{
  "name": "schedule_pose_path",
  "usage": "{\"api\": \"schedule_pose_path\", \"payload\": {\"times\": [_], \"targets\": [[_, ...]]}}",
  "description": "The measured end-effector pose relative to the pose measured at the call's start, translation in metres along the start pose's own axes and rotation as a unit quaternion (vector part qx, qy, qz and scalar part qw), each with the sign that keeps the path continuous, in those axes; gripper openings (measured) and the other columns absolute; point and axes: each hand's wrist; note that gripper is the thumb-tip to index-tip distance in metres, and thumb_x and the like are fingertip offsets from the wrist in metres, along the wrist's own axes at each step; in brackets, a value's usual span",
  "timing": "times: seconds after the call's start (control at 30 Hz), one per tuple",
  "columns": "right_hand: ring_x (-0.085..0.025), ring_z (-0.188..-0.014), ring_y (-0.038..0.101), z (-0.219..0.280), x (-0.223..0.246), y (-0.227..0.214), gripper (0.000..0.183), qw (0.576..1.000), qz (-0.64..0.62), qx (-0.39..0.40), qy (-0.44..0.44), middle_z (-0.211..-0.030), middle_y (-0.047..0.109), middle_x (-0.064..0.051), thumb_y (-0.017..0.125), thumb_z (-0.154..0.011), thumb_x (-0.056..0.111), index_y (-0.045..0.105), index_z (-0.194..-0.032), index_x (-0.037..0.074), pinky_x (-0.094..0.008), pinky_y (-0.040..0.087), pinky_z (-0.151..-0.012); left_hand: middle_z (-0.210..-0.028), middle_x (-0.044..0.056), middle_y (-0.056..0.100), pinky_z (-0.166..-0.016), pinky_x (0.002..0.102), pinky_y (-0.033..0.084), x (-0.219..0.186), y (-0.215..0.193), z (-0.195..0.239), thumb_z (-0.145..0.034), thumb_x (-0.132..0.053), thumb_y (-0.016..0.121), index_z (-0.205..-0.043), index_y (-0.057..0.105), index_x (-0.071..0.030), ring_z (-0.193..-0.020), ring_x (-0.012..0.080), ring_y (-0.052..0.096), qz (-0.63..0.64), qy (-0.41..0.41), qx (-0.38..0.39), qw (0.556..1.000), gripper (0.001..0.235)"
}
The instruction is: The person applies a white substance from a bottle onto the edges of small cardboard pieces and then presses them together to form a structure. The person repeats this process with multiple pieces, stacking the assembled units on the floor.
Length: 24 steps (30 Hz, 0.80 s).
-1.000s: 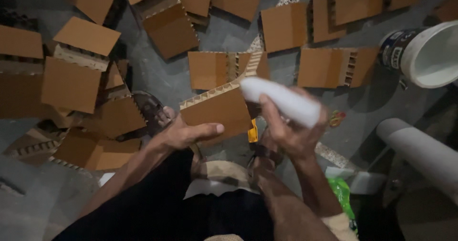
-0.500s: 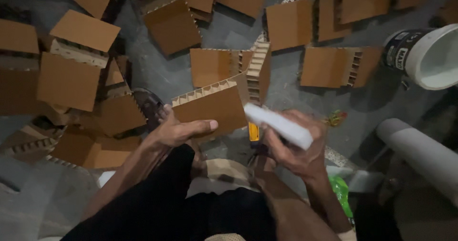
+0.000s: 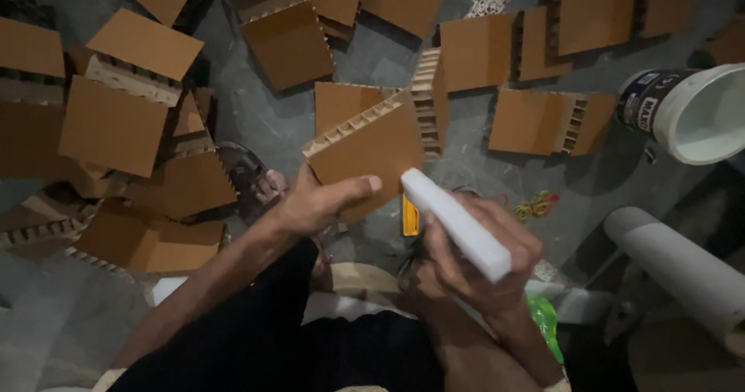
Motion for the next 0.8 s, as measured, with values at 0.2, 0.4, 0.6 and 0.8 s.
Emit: {"api": "schedule_pose_path", "payload": {"times": [0.2, 0.4, 0.6, 0.8], "targets": [[-0.029, -0.084, 0.077, -0.008, -0.010, 0.020, 0.022, 0.996, 0.037, -0.052, -0.058, -0.095, 0.076, -0.017, 0.078, -0.089, 0.008, 0.074, -0.105, -0.005, -0.035, 0.063, -0.074, -0.108, 0.012, 0.070, -0.083, 0.037, 0.062, 0.008, 0.006, -0.003, -0.089, -0.021, 0.071, -0.126, 0.064, 0.000, -0.098, 0.0209, 0.070, -0.113, 0.008, 0.010, 0.994, 0.043], [-0.029, -0.087, 0.077, -0.040, -0.012, 0.018, 0.023, 0.993, 0.031, -0.058, -0.102, -0.100, 0.076, -0.019, 0.076, -0.093, 0.010, 0.074, -0.109, -0.006, -0.036, 0.063, -0.077, -0.114, 0.013, 0.068, -0.088, 0.039, 0.062, 0.013, 0.013, 0.001, -0.085, -0.026, 0.070, -0.132, 0.056, -0.002, -0.105, 0.0224, 0.068, -0.132, -0.045, 0.001, 0.990, 0.055], [-0.023, -0.084, 0.077, -0.030, -0.014, 0.015, 0.024, 0.998, -0.015, 0.039, -0.047, -0.098, 0.077, -0.017, 0.077, -0.091, 0.012, 0.075, -0.109, -0.003, -0.032, 0.064, -0.074, -0.107, 0.011, 0.069, -0.082, 0.036, 0.060, 0.004, 0.006, 0.005, -0.084, -0.030, 0.070, -0.126, 0.059, -0.002, -0.099, 0.0210, 0.068, -0.165, -0.056, -0.036, 0.984, 0.052], [-0.020, -0.075, 0.076, -0.007, -0.002, -0.001, 0.021, 0.993, -0.043, 0.093, 0.056, -0.089, 0.075, -0.013, 0.078, -0.082, 0.011, 0.076, -0.100, 0.000, -0.030, 0.061, -0.061, -0.098, 0.010, 0.070, -0.072, 0.037, 0.057, -0.012, 0.003, 0.009, -0.086, -0.026, 0.068, -0.115, 0.068, 0.000, -0.088, 0.0200, 0.066, -0.117, -0.046, -0.041, 0.991, 0.039]]}}
Point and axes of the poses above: each hand's wrist, its own z-axis away from the middle knuckle, its own y-axis out of the palm, x = y × z
